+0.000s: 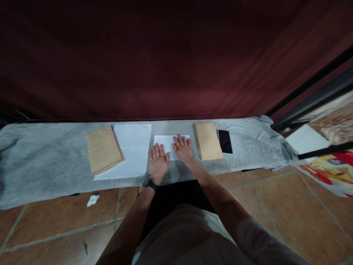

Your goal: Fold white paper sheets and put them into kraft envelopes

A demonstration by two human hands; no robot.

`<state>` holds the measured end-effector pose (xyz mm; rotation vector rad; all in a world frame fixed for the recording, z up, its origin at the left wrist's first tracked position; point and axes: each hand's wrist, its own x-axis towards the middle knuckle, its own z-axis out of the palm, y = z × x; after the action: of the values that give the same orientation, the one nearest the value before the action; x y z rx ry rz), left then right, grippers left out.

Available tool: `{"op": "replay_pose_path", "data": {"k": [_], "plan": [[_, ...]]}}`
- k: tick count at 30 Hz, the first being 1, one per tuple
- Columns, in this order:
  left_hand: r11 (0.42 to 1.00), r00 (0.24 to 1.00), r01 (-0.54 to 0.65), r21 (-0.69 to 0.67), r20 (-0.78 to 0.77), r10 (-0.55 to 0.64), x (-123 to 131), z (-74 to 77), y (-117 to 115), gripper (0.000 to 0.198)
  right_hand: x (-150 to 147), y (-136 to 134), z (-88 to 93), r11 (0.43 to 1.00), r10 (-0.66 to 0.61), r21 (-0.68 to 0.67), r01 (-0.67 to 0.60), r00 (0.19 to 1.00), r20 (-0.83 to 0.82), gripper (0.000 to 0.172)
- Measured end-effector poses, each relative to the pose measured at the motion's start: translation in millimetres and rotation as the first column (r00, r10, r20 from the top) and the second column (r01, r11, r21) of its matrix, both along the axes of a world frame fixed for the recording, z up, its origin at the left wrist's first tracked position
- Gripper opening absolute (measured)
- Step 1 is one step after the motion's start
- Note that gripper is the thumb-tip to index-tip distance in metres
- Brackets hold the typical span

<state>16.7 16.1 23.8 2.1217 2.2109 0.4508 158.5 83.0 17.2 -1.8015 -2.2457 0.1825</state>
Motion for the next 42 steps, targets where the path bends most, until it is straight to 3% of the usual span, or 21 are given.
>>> {"op": "replay_pose_path", "data": {"k": [16,42], "plan": [[1.000,0.999,-0.006,-0.001,0.033,0.006,1.9,1.3,0.5,0.063,4.2,8.6,-1.8,0.997,-0.047,0.056,0.046,0.999,0.014,0.053],[1.000,0.999,-0.001,0.012,0.032,0.000,1.3,0.4,-0.5,0.064,30.1,-85.3,-8.1,0.990,-0.010,0.138,0.010,1.000,0.000,0.060]]}}
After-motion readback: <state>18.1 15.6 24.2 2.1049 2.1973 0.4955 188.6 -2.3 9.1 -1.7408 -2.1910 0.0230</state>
